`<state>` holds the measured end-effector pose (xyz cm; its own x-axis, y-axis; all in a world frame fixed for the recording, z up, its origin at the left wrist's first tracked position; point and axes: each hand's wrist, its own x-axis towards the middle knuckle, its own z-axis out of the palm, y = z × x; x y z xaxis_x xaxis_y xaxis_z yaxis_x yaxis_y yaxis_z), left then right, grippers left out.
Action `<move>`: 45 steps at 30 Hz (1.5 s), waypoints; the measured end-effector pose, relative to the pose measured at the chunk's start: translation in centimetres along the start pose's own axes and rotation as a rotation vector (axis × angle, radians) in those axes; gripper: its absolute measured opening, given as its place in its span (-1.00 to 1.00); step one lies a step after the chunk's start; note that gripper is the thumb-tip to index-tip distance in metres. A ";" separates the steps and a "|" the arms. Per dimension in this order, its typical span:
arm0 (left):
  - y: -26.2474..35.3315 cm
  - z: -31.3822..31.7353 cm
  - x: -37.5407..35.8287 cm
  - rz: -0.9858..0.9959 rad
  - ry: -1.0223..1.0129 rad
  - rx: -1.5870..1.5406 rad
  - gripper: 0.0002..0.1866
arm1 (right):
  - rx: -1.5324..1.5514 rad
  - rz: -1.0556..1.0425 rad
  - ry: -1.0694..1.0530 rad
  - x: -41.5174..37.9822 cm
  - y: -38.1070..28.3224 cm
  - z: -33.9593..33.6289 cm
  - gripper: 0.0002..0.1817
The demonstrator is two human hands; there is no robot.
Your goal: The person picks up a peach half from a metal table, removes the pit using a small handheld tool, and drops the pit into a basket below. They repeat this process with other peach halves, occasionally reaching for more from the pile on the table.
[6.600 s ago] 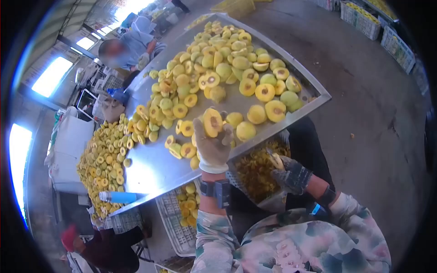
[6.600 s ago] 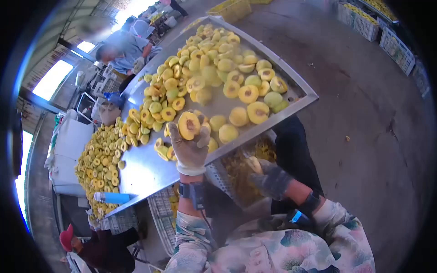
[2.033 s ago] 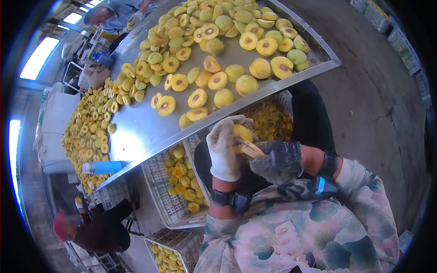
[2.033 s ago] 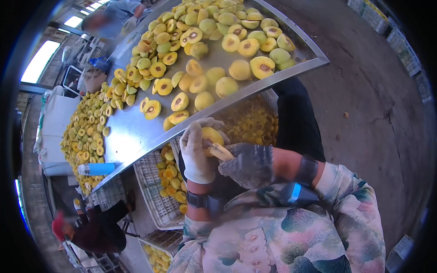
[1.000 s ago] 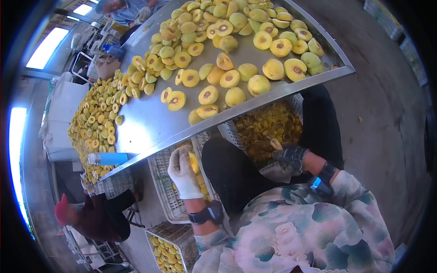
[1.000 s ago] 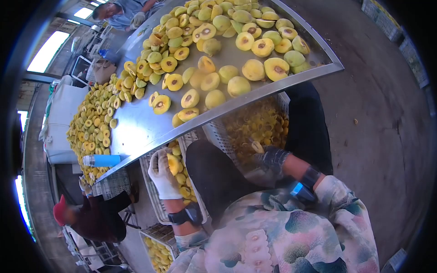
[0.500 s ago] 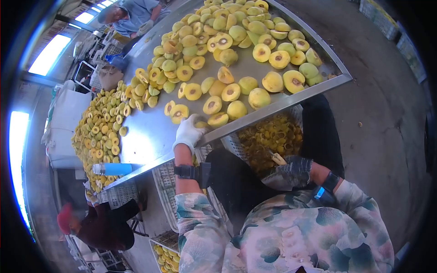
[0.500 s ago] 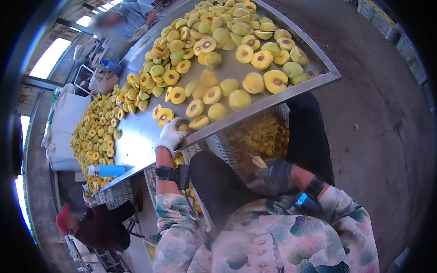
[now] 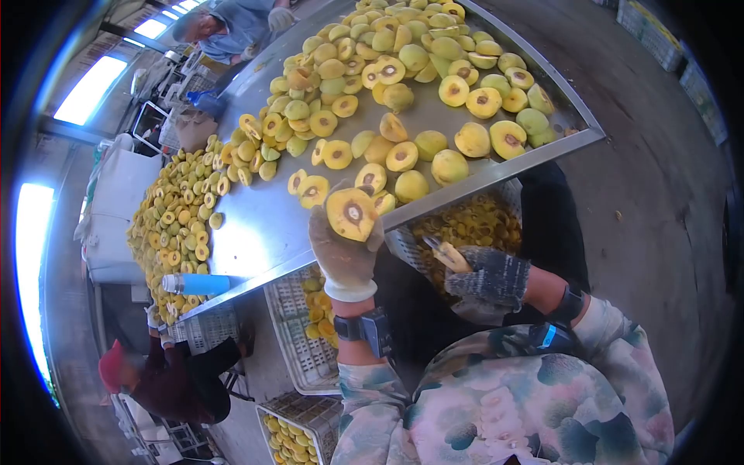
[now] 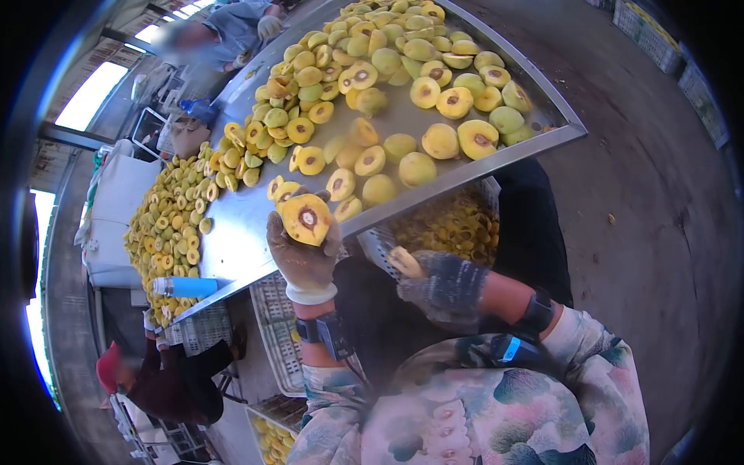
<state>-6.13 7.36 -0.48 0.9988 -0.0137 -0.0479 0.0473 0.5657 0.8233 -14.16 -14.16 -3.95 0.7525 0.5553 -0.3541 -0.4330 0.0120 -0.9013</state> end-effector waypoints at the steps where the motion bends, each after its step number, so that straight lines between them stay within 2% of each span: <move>1: -0.3 0.2 -0.5 -0.068 -0.061 -0.095 -0.51 | 0.003 0.003 0.005 0.1 -0.6 0.4 -0.72; 3: -0.8 0.8 -1.4 -0.136 -0.119 -0.189 -0.47 | -0.009 0.003 0.031 0.2 -2.2 1.3 -0.70; 5: -1.4 1.7 -2.2 -0.070 0.042 0.015 -0.39 | -0.015 0.019 0.042 0.7 -2.3 1.9 -0.70; 6: -1.8 2.2 -3.0 0.053 -0.002 0.150 -0.51 | -0.153 -0.162 0.114 1.2 -1.9 2.2 -0.70; 7: -2.1 2.2 -3.1 0.052 -0.002 0.149 -0.51 | -0.289 -0.343 0.185 1.4 -1.7 2.5 -0.70; 9: -2.7 1.8 -3.3 0.180 -0.020 0.508 -0.70 | -0.270 -0.260 0.181 1.6 -2.0 2.9 -0.69; 10: -3.1 1.8 -3.3 0.256 -0.033 0.570 -0.80 | -0.250 -0.179 0.176 1.6 -2.4 3.1 -0.67; 11: -3.3 1.8 -3.5 0.253 -0.034 0.570 -0.80 | -0.249 -0.177 0.177 1.3 -3.1 3.3 -0.67; 13: -3.6 2.2 -3.8 0.349 0.046 0.894 -0.43 | -0.100 0.005 0.137 0.4 -4.8 3.7 -0.66; 14: -3.7 2.5 -4.0 0.347 0.044 0.894 -0.43 | -0.098 0.006 0.138 0.6 -4.4 3.8 -0.66; 16: -3.5 3.5 -4.4 0.120 0.125 0.474 -0.41 | -0.482 -0.389 0.273 1.5 -2.8 4.1 -0.68; 17: -3.4 3.7 -4.6 0.117 0.125 0.474 -0.41 | -0.480 -0.386 0.274 2.0 -1.6 4.2 -0.68; 19: -3.2 4.0 -5.1 0.086 0.160 0.488 -0.40 | -0.469 -0.521 0.350 2.6 -0.5 4.6 -0.70; 20: -3.1 4.1 -5.3 0.082 0.161 0.489 -0.40 | -0.467 -0.518 0.351 2.6 -0.1 4.3 -0.70; 22: -2.9 4.1 -5.6 0.015 0.139 0.462 -0.40 | -0.638 -0.329 0.245 1.7 -1.5 4.0 -0.68; 26: -3.2 3.7 -5.7 0.074 0.141 0.583 -0.50 | -0.613 -0.342 0.215 1.0 -1.6 3.9 -0.67; 28: -2.8 4.1 -6.0 0.081 0.136 0.610 -0.54 | -0.418 -0.518 0.117 1.0 -0.8 3.6 -0.67; 32: -3.1 5.9 -6.3 0.137 0.154 0.484 -0.57 | -0.200 -0.509 0.083 1.0 0.1 3.5 -0.70; 34: -3.1 6.6 -6.4 0.046 0.202 0.386 -0.56 | 0.083 -0.038 -0.069 -1.0 -2.6 2.9 -0.72; 35: -3.4 6.1 -6.3 0.045 0.205 0.386 -0.56 | 0.083 -0.035 -0.070 -0.7 -1.1 2.3 -0.72; 37: -3.9 4.8 -5.7 -0.050 -0.011 0.217 -0.54 | 1.001 0.252 -0.531 0.2 2.8 1.0 -0.70; 38: -4.3 5.0 -5.7 -0.080 0.001 0.134 -0.52 | 0.999 0.256 -0.536 -0.1 3.5 0.9 -0.70; 40: -4.4 5.6 -5.6 -0.123 0.025 0.050 -0.54 | 1.085 0.194 -0.340 -0.8 3.4 1.7 -0.67; 41: -4.6 5.3 -5.5 -0.158 0.034 0.010 -0.54 | 1.083 0.198 -0.344 -0.9 3.4 2.3 -0.67; 43: -4.7 4.2 -4.0 -0.192 -0.065 -0.423 -0.54 | 1.306 0.154 -0.487 -1.1 3.7 3.5 -0.66; 44: -4.7 3.7 -4.5 -0.195 0.104 -0.325 -0.65 | 1.091 0.143 -0.448 -0.9 5.1 3.4 -0.66; 45: -4.5 3.6 -4.6 -0.199 0.100 -0.320 -0.65 | 1.096 0.137 -0.448 -0.6 5.6 3.1 -0.66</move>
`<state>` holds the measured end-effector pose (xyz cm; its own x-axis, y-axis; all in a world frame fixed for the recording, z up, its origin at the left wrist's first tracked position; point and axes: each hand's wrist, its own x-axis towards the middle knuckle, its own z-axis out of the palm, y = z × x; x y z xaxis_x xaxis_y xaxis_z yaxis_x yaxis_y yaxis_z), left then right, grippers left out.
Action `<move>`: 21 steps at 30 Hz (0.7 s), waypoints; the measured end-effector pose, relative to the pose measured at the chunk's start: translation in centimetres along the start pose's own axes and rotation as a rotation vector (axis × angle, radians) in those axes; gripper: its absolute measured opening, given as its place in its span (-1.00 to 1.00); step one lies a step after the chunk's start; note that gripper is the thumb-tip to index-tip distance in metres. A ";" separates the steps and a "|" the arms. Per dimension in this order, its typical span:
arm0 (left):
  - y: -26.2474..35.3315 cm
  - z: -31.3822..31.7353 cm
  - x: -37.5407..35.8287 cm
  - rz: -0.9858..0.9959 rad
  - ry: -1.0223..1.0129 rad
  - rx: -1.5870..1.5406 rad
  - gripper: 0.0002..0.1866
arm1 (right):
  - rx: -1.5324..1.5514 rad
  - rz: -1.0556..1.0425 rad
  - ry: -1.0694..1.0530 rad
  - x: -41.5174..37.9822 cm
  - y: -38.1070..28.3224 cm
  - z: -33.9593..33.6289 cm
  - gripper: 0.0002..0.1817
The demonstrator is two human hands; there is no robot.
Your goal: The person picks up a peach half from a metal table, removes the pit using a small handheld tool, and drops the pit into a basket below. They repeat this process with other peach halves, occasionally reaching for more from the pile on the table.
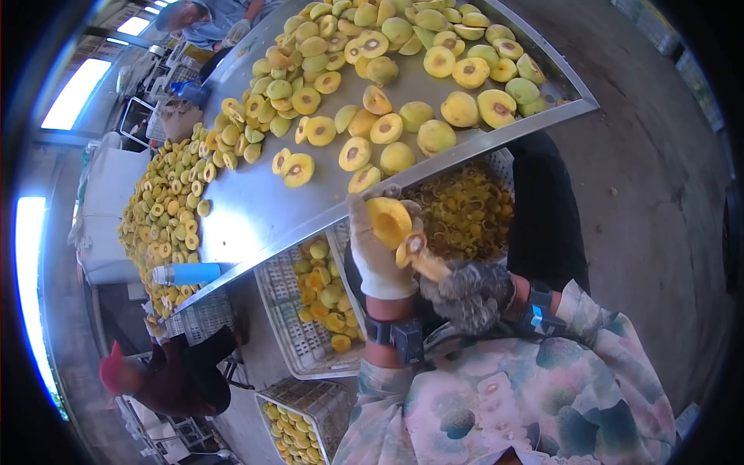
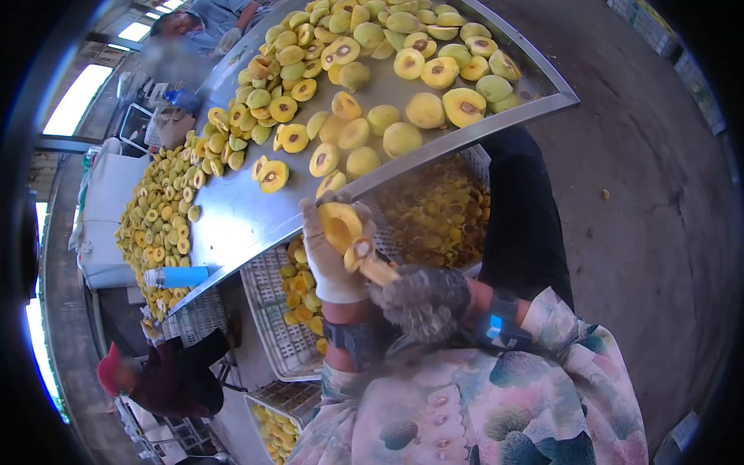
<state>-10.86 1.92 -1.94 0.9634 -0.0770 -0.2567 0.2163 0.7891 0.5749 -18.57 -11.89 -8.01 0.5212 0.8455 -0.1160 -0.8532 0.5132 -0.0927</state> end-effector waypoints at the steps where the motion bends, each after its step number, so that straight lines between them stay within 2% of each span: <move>1: 0.2 -0.2 -0.3 0.080 0.087 0.086 -0.65 | 0.114 0.001 -0.019 0.0 -0.3 -0.6 -0.65; 2: 0.6 -0.5 -0.8 0.169 0.175 0.168 -0.66 | 0.223 0.010 -0.039 0.0 -0.9 -0.9 -0.64; 3: 1.8 -2.3 -0.9 0.188 0.130 0.219 -0.65 | 0.077 -0.046 -0.063 -0.4 -2.3 0.1 -0.68; 4: 2.7 -3.0 -1.4 0.308 0.261 0.435 -0.65 | 0.074 -0.046 -0.068 0.1 -2.3 -2.3 -0.68; 5: 3.5 -3.7 -2.2 0.435 0.355 0.589 -0.69 | -0.670 -0.206 -0.010 0.9 -2.3 -6.7 -0.72; 6: 4.6 -5.7 -2.5 0.447 0.372 0.686 -0.73 | -1.413 -0.359 0.069 1.1 -2.4 -9.1 -0.76; 7: 6.4 -8.4 -2.7 0.384 0.398 1.000 -0.73 | -1.415 -0.371 0.086 0.7 -2.8 -8.3 -0.76; 8: 7.7 -13.5 -1.9 0.466 0.348 1.325 -0.72 | -1.210 -0.119 0.456 0.4 -3.3 -6.4 -0.78; 9: 8.9 -13.1 -2.0 0.658 0.413 1.773 -0.69 | -0.965 0.145 0.789 0.0 -3.7 -4.9 -0.79; 10: 9.7 -12.2 -2.8 0.850 0.487 2.223 -0.67 | -0.972 0.159 0.783 -0.3 -4.0 -4.3 -0.79; 11: 10.3 -11.0 -2.8 0.849 0.494 2.229 -0.67 | -0.813 0.143 0.760 -0.5 -4.1 -3.7 -0.76; 12: 10.8 -9.4 -1.8 0.756 0.513 2.066 -0.64 | -0.654 0.124 0.735 -0.6 -4.2 -3.2 -0.74; 13: 11.1 -8.1 -0.6 0.672 0.529 1.894 -0.61 | -0.662 0.122 0.730 -0.5 -4.3 -2.4 -0.74; 14: 10.9 -7.2 0.7 0.706 0.503 2.034 -0.57 | -0.729 0.041 0.695 -0.2 -4.4 -1.6 -0.77; 16: 10.0 -4.4 3.6 0.584 0.395 2.201 -0.55 | -0.800 -0.050 0.664 -0.2 -4.4 -1.0 -0.79; 18: 8.8 -3.2 7.0 0.290 0.360 2.345 -0.47 | -0.762 -0.064 0.630 -0.5 -4.1 -1.0 -0.80; 19: 7.9 -3.0 8.4 0.294 0.347 2.343 -0.47 | -0.760 -0.072 0.638 -0.8 -4.0 -0.9 -0.80; 21: 6.1 -3.1 10.4 -0.027 0.180 2.276 -0.43 | -0.716 -0.030 0.602 -1.7 -4.2 -0.3 -0.79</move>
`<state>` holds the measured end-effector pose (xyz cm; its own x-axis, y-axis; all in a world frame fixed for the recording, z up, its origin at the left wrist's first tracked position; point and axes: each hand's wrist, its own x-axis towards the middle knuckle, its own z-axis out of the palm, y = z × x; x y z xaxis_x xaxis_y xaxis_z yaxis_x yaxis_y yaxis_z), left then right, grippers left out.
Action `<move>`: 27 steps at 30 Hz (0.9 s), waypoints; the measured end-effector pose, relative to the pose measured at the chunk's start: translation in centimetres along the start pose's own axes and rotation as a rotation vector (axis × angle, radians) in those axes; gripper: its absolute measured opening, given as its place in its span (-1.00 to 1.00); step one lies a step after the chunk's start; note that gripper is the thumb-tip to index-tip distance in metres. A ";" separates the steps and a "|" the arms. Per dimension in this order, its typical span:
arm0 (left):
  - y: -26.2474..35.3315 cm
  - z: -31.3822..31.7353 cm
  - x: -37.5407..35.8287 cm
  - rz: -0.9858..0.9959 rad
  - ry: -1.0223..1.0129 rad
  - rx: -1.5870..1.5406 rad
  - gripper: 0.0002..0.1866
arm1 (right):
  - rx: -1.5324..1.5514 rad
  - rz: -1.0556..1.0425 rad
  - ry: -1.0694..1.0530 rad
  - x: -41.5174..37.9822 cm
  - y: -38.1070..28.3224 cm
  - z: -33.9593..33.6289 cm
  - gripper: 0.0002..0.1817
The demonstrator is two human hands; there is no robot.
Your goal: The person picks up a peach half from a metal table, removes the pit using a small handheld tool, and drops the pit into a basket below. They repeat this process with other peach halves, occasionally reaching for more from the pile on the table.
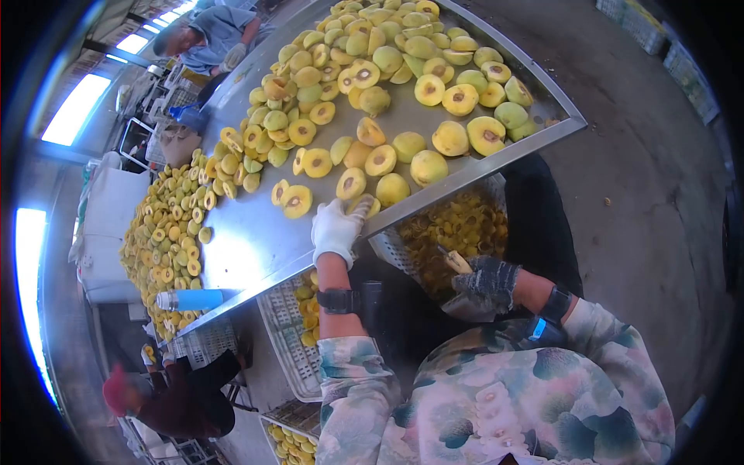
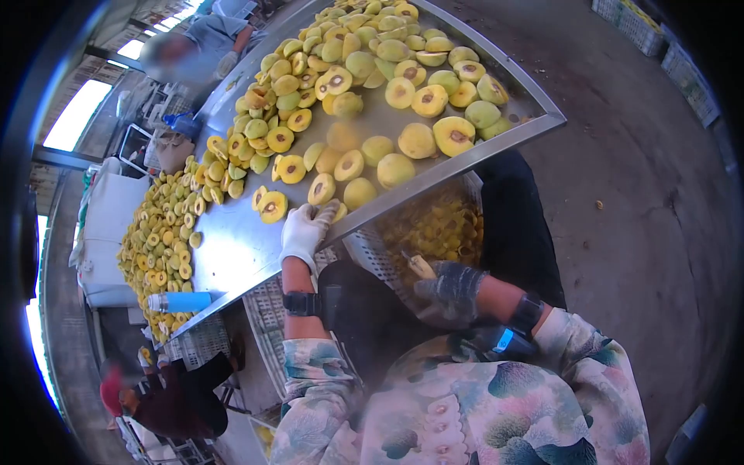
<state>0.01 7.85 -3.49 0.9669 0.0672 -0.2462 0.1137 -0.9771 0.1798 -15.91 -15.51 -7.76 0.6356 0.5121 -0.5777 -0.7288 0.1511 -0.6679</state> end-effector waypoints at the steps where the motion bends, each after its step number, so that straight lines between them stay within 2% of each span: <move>1: 0.3 0.6 0.4 0.011 -0.002 -0.002 -0.43 | 0.003 -0.003 0.010 -0.3 -0.4 -0.1 -0.79; 3: 0.7 1.4 0.2 0.047 0.094 -0.481 -0.43 | 0.010 0.039 0.078 -0.8 -1.0 0.3 -0.79; 4: 1.2 1.8 -0.1 0.059 0.235 -0.623 -0.50 | 0.011 0.042 0.076 -1.0 -1.6 0.7 -0.79; 5: 1.6 1.9 -0.5 0.055 0.237 -0.620 -0.50 | -0.048 -0.041 0.100 -1.0 -2.2 1.0 -0.79; 6: 2.0 1.7 -1.2 0.110 0.280 -0.933 -0.53 | -0.104 -0.124 0.123 -0.9 -2.8 1.3 -0.79; 7: 2.5 1.5 -2.0 0.167 0.320 -1.246 -0.54 | -0.101 -0.121 0.119 -0.8 -3.2 1.4 -0.79; 8: 2.9 1.4 -2.9 0.133 0.266 -1.544 -0.63 | -0.094 -0.188 0.093 -0.6 -3.5 1.4 -0.79; 9: 3.4 0.8 -4.0 0.129 0.264 -1.540 -0.63 | -0.085 -0.254 0.068 -0.5 -3.7 1.6 -0.80; 11: 4.7 -0.5 -6.4 0.112 0.107 -1.779 -0.75 | -0.022 -0.301 0.029 -0.7 -4.4 2.4 -0.80; 13: 5.6 -0.5 -7.7 0.094 0.061 -1.767 -0.72 | 0.033 -0.350 -0.009 -0.9 -4.9 3.1 -0.79; 15: 6.1 -0.1 -8.8 0.146 0.089 -1.776 -0.72 | -0.079 -0.492 0.071 -1.0 -4.7 4.0 -0.76; 16: 5.5 0.9 -8.7 0.214 0.116 -1.763 -0.73 | -0.078 -0.490 0.070 -0.9 -4.4 4.2 -0.76; 20: 4.6 1.3 -9.4 0.215 0.020 -1.753 -0.70 | -0.004 -0.350 0.060 -1.0 -3.7 4.7 -0.73; 22: 5.8 0.8 -10.3 0.422 0.523 -0.941 -0.67 | 0.036 -0.275 0.037 -1.1 -3.5 5.0 -0.72; 23: 5.6 1.0 -10.3 0.420 0.524 -0.941 -0.67 | -0.007 -0.322 0.066 -1.0 -3.2 5.2 -0.72; 24: 5.3 1.4 -10.1 0.484 0.587 -0.807 -0.65 | -0.049 -0.369 0.096 -0.9 -3.0 5.3 -0.73; 25: 5.0 1.7 -10.1 0.546 0.648 -0.671 -0.62 | -0.049 -0.369 0.095 -0.9 -2.9 5.4 -0.73; 27: 4.9 2.0 -10.3 0.564 0.630 -0.643 -0.68 | -0.010 -0.300 0.098 -1.0 -2.8 5.4 -0.71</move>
<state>-9.82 2.00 -1.96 0.8405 -0.0897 0.5344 -0.4665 -0.6216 0.6293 -15.85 -11.90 -2.78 0.8435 0.3622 -0.3965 -0.5032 0.2748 -0.8193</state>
